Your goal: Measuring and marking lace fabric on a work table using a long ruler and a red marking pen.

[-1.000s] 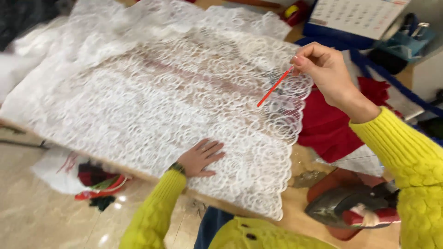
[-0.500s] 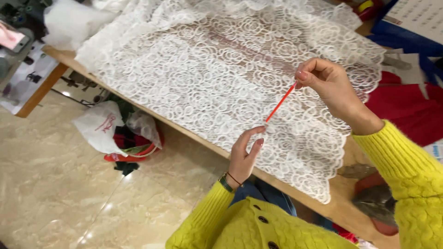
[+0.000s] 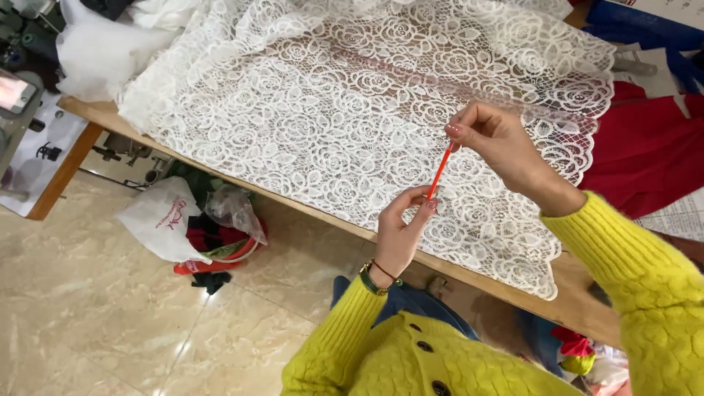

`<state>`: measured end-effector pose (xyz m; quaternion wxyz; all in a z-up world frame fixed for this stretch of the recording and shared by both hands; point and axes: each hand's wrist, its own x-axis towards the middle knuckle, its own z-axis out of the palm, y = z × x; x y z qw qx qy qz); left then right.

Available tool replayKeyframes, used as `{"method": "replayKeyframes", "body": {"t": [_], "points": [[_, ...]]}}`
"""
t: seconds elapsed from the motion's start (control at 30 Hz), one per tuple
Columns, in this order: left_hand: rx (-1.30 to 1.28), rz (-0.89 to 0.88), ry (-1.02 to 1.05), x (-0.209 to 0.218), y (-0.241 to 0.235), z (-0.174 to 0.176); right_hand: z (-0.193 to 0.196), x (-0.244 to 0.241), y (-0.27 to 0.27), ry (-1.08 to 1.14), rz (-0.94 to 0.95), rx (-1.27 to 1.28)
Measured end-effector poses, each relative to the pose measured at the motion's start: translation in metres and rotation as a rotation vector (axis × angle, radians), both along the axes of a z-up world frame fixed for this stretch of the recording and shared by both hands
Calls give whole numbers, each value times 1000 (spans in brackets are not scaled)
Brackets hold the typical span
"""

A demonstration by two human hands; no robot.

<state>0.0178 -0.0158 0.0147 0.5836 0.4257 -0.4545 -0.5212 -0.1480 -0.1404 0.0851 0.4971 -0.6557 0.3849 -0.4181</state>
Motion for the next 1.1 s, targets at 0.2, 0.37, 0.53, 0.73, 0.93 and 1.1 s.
{"method": "replayKeyframes", "body": {"t": [0.2, 0.37, 0.53, 0.73, 0.93, 1.1], "points": [[68, -61, 287, 3, 1, -13, -40, 11, 7, 247, -37, -659], [73, -209, 183, 9, 28, -8, -83, 29, 67, 496, -219, -1078], [-14, 106, -317, 24, 31, -36, -107, 40, 106, -12, -223, -135], [-356, 182, -671, 42, 21, -70, -145, 42, 122, -255, -197, 97], [-447, 138, -757, 35, 27, -79, -142, 34, 131, -240, -331, 208], [-252, 198, -799, 45, 37, -119, -74, -31, 97, 350, -747, 100]]}}
